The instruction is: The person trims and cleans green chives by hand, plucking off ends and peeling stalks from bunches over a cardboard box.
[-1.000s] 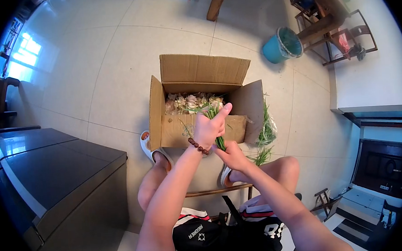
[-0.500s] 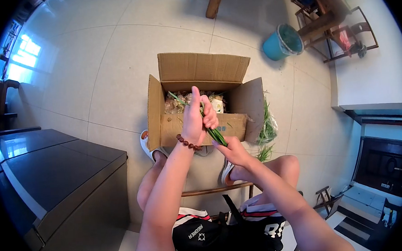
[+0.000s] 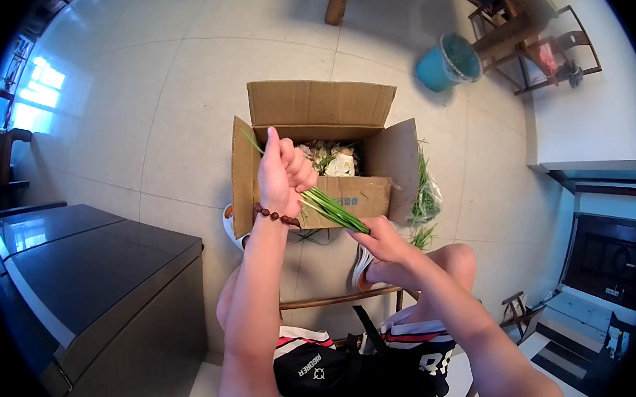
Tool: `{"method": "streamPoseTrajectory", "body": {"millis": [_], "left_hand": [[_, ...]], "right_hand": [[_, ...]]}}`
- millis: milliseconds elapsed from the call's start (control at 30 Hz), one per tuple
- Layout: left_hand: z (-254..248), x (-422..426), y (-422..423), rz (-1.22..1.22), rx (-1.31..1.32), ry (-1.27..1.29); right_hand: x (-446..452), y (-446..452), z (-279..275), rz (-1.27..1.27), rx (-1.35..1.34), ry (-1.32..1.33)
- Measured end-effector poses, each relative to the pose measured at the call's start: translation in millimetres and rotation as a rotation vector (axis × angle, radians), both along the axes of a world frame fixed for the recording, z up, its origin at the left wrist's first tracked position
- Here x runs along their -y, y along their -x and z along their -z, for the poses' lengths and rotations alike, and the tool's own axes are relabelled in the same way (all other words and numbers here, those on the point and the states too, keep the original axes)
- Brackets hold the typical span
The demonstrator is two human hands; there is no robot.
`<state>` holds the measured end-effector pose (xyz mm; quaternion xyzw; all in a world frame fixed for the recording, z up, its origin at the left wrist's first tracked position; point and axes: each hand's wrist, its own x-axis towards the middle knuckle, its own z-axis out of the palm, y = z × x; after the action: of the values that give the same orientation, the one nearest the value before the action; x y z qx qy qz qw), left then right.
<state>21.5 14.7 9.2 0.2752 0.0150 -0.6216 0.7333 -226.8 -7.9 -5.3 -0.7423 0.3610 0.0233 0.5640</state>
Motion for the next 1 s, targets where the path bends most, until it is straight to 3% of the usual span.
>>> {"method": "streamPoseTrajectory", "body": {"millis": [100, 267, 367, 433, 467, 533, 567, 633, 700, 733, 767, 800, 867, 1000], "left_hand": [[0.1, 1.5, -15.4, -0.163, 0.034, -0.068], [2.3, -0.4, -25.8, -0.185, 0.017, -0.099], [16.5, -1.3, -33.2, -0.108, 0.254, -0.147], [17.8, -0.2, -24.4, 0.101, 1.103, -0.647], [27.6, -2.6, -22.6, 0.1, 1.106, -0.649], [44.0, -6.7, -21.0, 0.24, 1.623, -0.779], [50.4, -7.9, -25.8, 0.304, 1.492, -0.658], [47.4, -7.3, -26.2, 0.318, 1.488, -0.541], [36.2, -5.0, -25.4, 0.337, 1.477, -0.425], [22.3, 0.4, -23.0, 0.306, 1.202, -0.339], [10.7, 4.5, -20.0, 0.272, 0.928, -0.253], [3.3, 6.3, -17.4, 0.273, 0.929, -0.257], [-5.3, 8.9, -11.5, 0.191, 0.573, -0.116], [-1.0, 10.4, -0.7, 0.19, 0.665, -0.059]], "right_hand": [[5.2, 11.0, 6.0, -0.03, -0.032, 0.027], [14.7, 24.3, 14.1, -0.026, -0.075, 0.084], [26.7, 21.3, 2.7, -0.01, -0.044, 0.118], [38.2, 16.6, -6.4, 0.022, -0.037, 0.086], [44.5, 13.4, -8.9, 0.053, -0.033, 0.058], [55.3, 5.0, -10.8, 0.056, 0.125, 0.15], [60.3, 1.8, -14.3, 0.112, 0.129, -0.028], [66.6, 1.2, -11.2, 0.203, 0.16, -0.381], [66.9, -4.4, -14.9, 0.231, 0.206, -0.48], [66.3, -8.4, -16.5, 0.262, 0.254, -0.578], [65.0, -10.9, -17.2, 0.262, 0.254, -0.583], [64.0, -13.4, -17.5, 0.251, 0.271, -0.608], [62.3, -17.2, -15.9, 0.241, 0.289, -0.635], [59.8, -23.0, -14.3, 0.195, 0.257, -0.625]]}}
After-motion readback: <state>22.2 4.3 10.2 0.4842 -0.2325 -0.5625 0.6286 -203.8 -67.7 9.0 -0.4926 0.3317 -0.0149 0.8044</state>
